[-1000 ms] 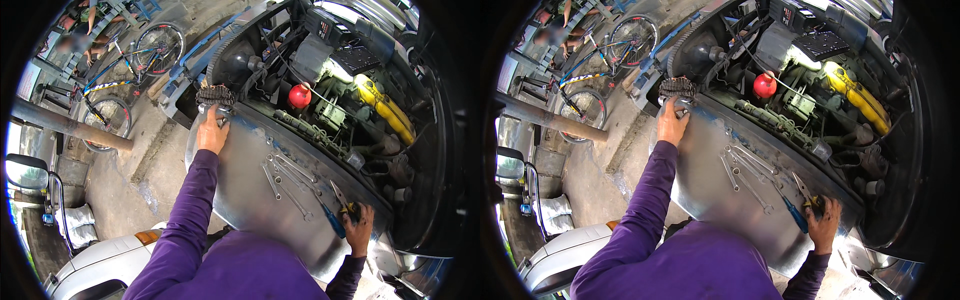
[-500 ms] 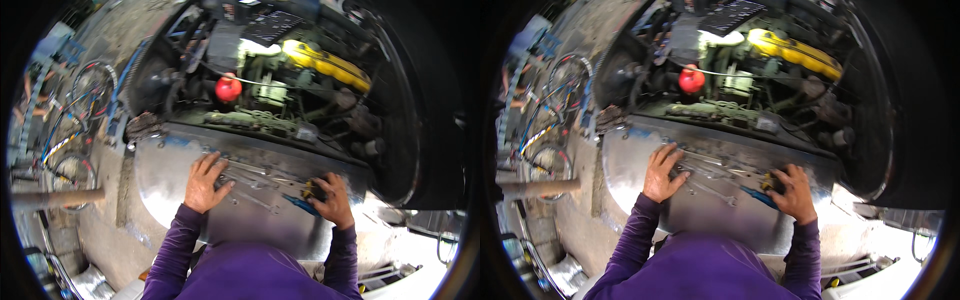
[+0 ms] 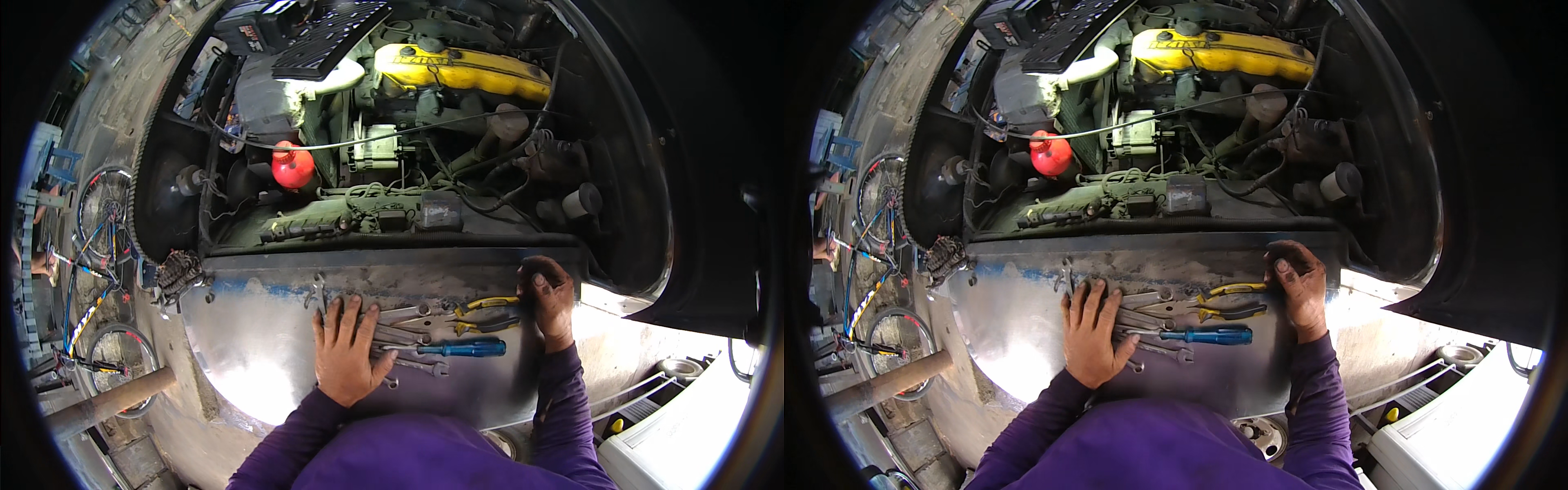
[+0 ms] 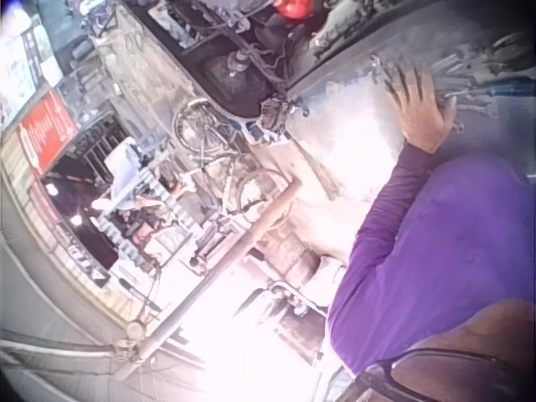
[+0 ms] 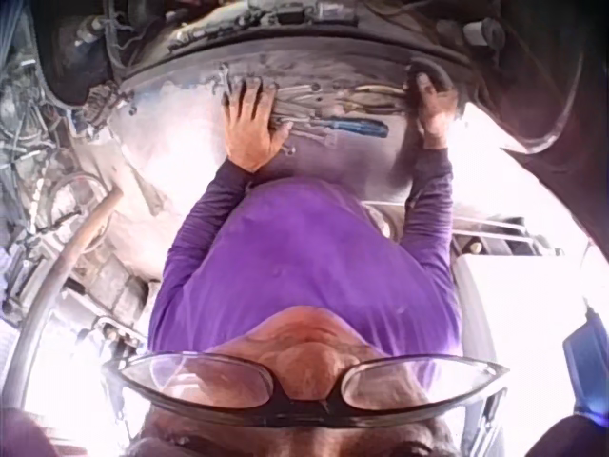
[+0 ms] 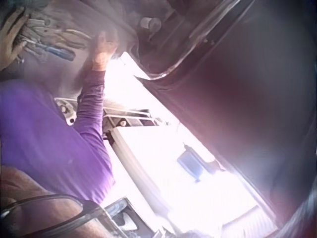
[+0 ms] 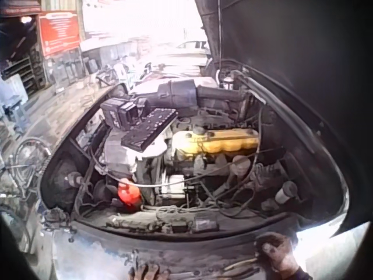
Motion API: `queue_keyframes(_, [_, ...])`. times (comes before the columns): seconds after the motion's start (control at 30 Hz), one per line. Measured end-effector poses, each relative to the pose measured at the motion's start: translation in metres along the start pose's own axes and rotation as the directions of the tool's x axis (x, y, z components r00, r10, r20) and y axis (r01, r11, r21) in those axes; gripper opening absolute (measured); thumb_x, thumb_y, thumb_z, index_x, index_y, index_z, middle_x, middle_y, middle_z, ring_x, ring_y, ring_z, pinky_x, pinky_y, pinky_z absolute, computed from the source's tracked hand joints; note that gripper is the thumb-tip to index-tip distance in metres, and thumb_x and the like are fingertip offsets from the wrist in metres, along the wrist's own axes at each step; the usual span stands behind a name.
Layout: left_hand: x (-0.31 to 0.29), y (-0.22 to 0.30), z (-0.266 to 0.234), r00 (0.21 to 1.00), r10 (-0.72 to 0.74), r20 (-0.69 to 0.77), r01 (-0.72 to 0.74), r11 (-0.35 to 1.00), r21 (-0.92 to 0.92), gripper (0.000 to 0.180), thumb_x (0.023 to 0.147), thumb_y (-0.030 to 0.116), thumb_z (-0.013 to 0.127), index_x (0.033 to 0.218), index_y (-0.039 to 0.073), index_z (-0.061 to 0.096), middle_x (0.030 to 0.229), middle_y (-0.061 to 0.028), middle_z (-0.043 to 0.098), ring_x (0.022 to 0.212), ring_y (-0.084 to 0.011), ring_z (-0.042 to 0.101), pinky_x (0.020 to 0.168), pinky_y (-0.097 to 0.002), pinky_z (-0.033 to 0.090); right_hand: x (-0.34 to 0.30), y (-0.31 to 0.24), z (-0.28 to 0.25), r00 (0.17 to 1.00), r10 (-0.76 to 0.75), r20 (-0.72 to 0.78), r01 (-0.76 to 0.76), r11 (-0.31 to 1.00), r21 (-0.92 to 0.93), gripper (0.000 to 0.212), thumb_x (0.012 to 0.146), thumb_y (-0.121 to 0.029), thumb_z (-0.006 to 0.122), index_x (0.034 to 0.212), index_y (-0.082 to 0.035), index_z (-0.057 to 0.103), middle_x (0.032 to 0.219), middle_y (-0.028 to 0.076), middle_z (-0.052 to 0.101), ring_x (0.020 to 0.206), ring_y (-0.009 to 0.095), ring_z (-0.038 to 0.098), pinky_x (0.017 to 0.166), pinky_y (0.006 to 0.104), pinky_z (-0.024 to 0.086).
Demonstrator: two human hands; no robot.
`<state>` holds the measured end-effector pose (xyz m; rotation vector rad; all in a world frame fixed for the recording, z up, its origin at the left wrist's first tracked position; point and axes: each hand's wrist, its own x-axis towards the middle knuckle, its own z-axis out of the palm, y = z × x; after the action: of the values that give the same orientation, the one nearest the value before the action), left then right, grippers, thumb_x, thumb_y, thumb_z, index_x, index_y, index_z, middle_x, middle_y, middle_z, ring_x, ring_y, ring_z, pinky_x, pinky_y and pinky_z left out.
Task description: The person walks through a workshop, then works on a truck engine with the hood open. They use pliers and a wrench to adjust components inside the engine bay, handling hoses and wires while tools rest on the hood.
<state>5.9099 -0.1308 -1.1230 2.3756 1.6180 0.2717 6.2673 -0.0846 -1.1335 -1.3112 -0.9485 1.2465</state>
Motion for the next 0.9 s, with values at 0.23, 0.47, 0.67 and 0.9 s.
queue_keyframes(0.23, [0.007, 0.002, 0.002, 0.975, 0.219, -0.043, -0.223, 0.951, -0.213, 0.069, 0.087, 0.05, 0.067, 0.138, 0.006, 0.058, 0.147, -0.0162, 0.05, 0.133, -0.0374, 0.049, 0.112, -0.0636, 0.028, 0.001, -0.009, 0.01, 0.999, -0.044, 0.022, 0.046, 0.995, -0.09, 0.041, 0.091, -0.033, 0.074, 0.108, 0.004, 0.067, 0.094, 0.007, 0.065, 0.076, 0.012, 0.06, 0.07, 0.0255, 0.047])
queue_keyframes(0.47, [0.097, -0.048, -0.028, 0.942, 0.077, -0.327, -0.157, 0.962, -0.224, 0.051, 0.079, 0.019, 0.076, 0.126, 0.002, 0.064, 0.125, -0.018, 0.062, 0.109, -0.0363, 0.062, 0.093, -0.0464, 0.05, 0.007, -0.006, 0.012, 0.997, -0.083, 0.007, 0.083, 0.994, -0.067, 0.039, 0.092, -0.031, 0.071, 0.105, 0.005, 0.066, 0.091, 0.007, 0.063, 0.076, 0.011, 0.059, 0.069, 0.0251, 0.046])
queue_keyframes(0.67, [0.197, -0.018, -0.014, 0.912, 0.339, -0.231, -0.391, 0.888, -0.24, 0.035, 0.077, 0.006, 0.074, 0.112, 0.004, 0.067, 0.099, -0.0138, 0.068, 0.089, -0.0337, 0.066, 0.077, -0.0388, 0.053, 0.025, -0.006, 0.018, 0.998, -0.069, -0.011, 0.068, 0.994, -0.087, 0.033, 0.093, -0.025, 0.07, 0.107, 0.006, 0.066, 0.094, 0.009, 0.063, 0.072, 0.011, 0.06, 0.065, 0.0255, 0.047])
queue_keyframes(0.9, [0.265, 0.0, 0.026, 0.879, 0.411, -0.242, -0.475, 0.794, -0.378, 0.018, 0.074, 0.006, 0.077, 0.087, 0.005, 0.065, 0.069, -0.0096, 0.06, 0.059, -0.0308, 0.06, 0.055, -0.0384, 0.048, 0.045, -0.008, 0.016, 0.998, -0.062, 0.02, 0.065, 0.971, -0.229, 0.029, 0.094, -0.024, 0.068, 0.102, 0.004, 0.067, 0.083, 0.008, 0.064, 0.067, 0.015, 0.061, 0.062, 0.027, 0.047])
